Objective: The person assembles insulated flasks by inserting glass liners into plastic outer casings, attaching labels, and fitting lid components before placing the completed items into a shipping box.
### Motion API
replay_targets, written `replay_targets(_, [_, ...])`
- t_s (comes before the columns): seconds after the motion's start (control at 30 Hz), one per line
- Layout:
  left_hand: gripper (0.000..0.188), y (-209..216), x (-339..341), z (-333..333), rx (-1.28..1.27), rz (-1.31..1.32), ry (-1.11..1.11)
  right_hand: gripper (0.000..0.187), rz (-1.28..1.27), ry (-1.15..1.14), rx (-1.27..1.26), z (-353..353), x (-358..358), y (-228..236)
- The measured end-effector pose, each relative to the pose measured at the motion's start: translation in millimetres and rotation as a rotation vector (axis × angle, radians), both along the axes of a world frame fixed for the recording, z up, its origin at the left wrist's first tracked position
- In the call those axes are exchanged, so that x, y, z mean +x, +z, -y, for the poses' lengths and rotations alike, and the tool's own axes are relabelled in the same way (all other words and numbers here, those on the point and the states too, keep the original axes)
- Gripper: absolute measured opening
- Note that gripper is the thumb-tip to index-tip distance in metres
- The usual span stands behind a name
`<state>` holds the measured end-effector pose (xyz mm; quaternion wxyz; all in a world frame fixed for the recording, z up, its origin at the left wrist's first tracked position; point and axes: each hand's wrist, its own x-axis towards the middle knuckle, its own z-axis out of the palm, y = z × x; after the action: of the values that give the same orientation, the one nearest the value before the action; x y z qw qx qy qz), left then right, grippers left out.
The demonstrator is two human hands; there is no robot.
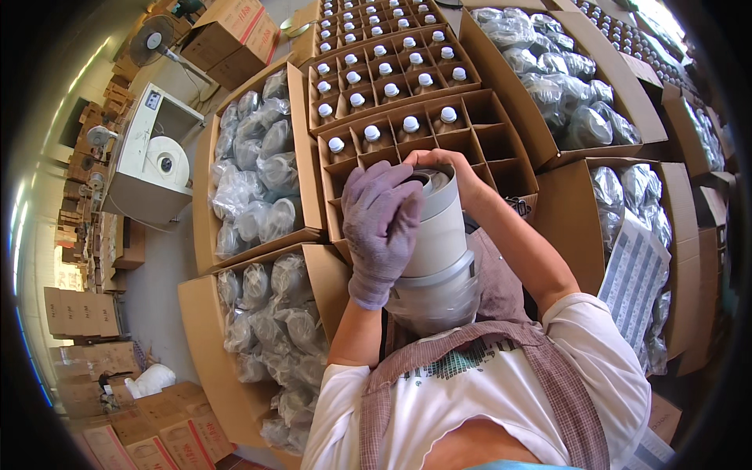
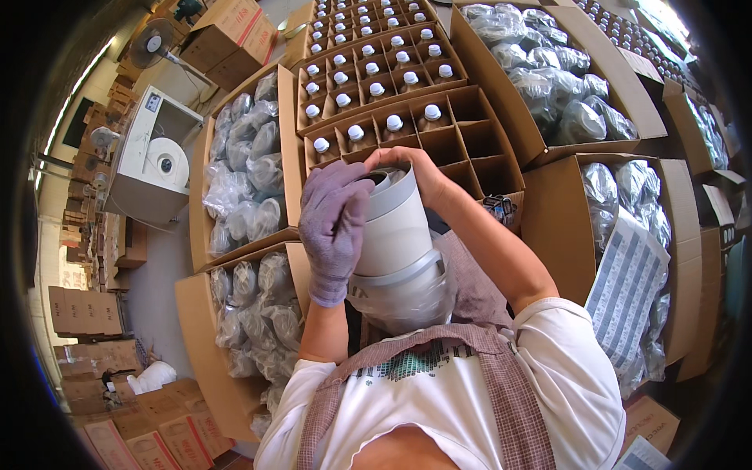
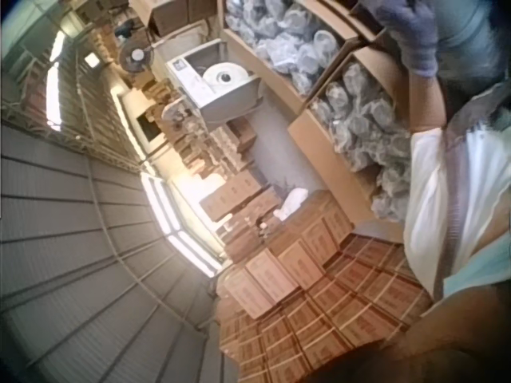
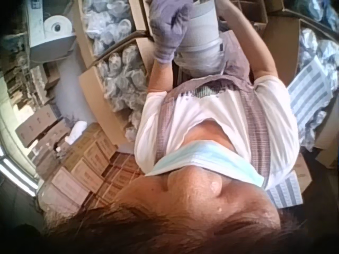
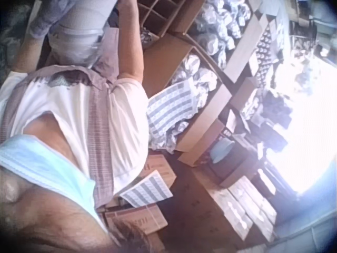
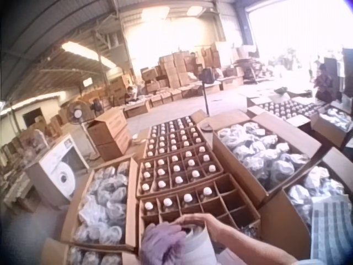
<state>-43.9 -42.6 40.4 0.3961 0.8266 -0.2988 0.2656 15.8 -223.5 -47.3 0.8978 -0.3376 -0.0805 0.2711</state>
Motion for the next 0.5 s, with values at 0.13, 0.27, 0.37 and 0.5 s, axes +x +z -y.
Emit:
replay_targets(0.13, [0.045,-39,27,-35,-0.511,-0.171,-0.377,0.041,0.311,-0.459,-0.751,-6,-53,46])
replay_targets(0.27, [0.041,-33,29,-39,-0.452,-0.253,-0.328,0.041,0.218,-0.342,-0.803,3,-42,55])
replay_targets(0.37, [0.033,11,16,-23,-0.309,-0.26,-0.256,0.038,0.052,-0.262,-0.368,24,-5,37])
replay_targets(0.5, [0.026,7,10,-5,0.006,-0.093,-0.093,0.033,-0.03,0.142,0.181,-4,16,5])
